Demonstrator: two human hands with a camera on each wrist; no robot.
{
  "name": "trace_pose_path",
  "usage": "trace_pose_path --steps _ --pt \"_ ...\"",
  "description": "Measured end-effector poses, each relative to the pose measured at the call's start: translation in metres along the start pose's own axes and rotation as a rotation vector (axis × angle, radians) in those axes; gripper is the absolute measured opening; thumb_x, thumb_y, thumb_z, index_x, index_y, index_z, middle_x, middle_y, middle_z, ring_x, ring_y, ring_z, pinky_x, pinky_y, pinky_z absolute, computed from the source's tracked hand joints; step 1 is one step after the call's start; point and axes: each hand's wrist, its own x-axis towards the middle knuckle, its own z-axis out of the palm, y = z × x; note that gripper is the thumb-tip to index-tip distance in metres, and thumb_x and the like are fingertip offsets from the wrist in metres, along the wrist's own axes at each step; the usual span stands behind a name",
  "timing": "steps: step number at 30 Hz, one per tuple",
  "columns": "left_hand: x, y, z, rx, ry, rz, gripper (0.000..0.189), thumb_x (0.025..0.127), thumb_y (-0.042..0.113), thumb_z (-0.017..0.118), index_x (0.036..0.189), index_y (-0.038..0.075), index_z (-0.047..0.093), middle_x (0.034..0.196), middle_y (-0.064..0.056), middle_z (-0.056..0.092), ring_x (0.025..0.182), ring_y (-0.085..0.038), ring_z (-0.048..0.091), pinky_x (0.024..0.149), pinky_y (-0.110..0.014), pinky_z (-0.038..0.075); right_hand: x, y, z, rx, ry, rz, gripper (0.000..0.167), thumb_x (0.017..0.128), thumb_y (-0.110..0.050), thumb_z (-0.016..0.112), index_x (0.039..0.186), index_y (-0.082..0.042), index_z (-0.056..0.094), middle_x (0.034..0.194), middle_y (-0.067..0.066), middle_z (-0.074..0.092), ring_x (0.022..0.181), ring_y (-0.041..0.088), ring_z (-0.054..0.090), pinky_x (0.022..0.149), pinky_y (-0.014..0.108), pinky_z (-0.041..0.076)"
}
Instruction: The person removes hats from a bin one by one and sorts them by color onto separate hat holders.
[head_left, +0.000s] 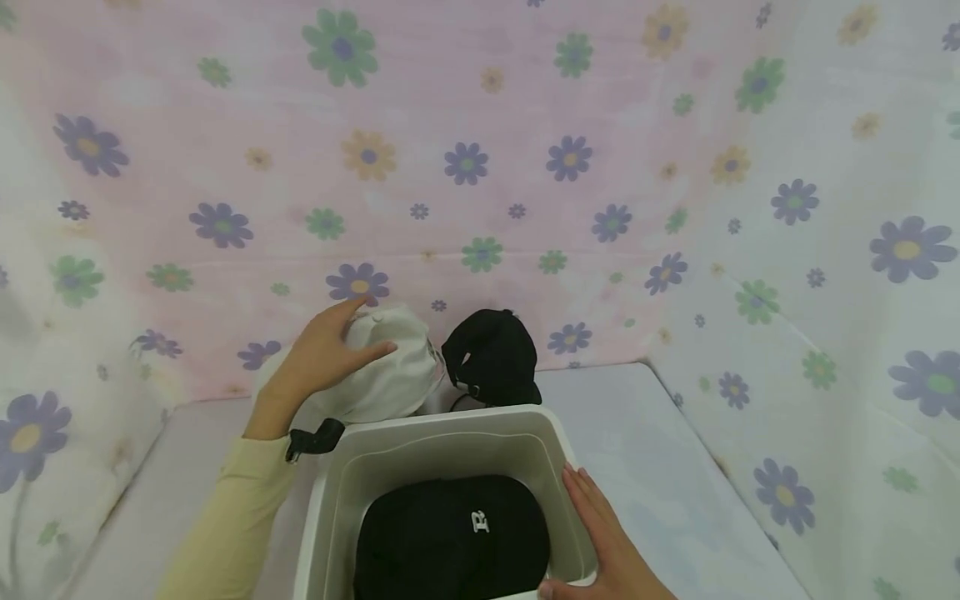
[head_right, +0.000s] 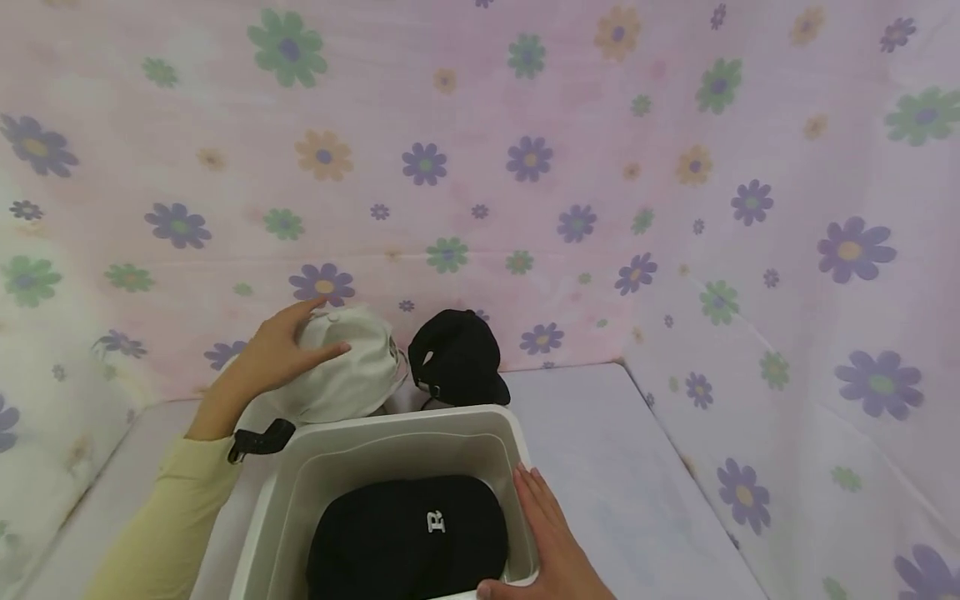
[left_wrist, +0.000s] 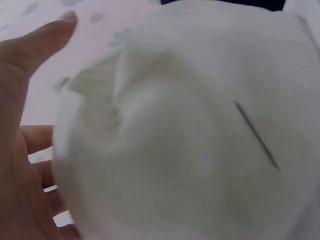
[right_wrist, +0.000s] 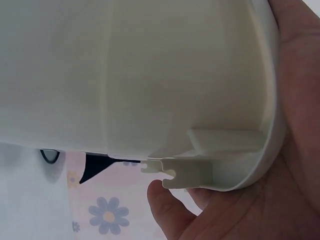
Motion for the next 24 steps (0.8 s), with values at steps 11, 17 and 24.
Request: trace_pose_path --steps 11,17,24 --pt "-0.080 -0.045 0.003 -0.275 0.460 -0.270 0.055 0.109 0.034 0.043 0.153 0.001 0.042 0.157 -0.028 0.039 0.145 -0.052 0.032 0.115 -0.070 0.024 -0.001 0.002 0.000 -0.011 0.016 0.007 0.117 0.073 -0.047 0.088 0.164 -0.034 0.015 0.170 0.002 0.016 0.153 0.032 0.014 0.105 0.067 0.042" --pt "-0.102 -0.069 0.014 -0.539 0.276 -0.574 0.069 0.110 0.042 0.030 0.161 -0.001 0.015 0.165 -0.029 0.019 0.150 -0.051 0.022 0.119 -0.065 0.022 -0.002 -0.002 -0.002 0.000 0.003 0.022 0.117 0.074 -0.045 0.088 0.164 -0.033 0.015 0.171 0.001 0.015 0.153 0.033 0.012 0.107 0.068 0.040" --pt "-0.114 -0.087 0.025 -1.212 0.253 -0.633 0.079 0.109 0.029 0.046 0.164 0.014 -0.007 0.155 -0.012 0.030 0.117 -0.009 0.061 0.084 -0.014 0.053 -0.002 -0.005 -0.003 0.011 -0.015 0.042 0.116 0.075 -0.047 0.087 0.164 -0.034 0.014 0.171 0.001 0.012 0.155 0.034 0.010 0.109 0.069 0.037"
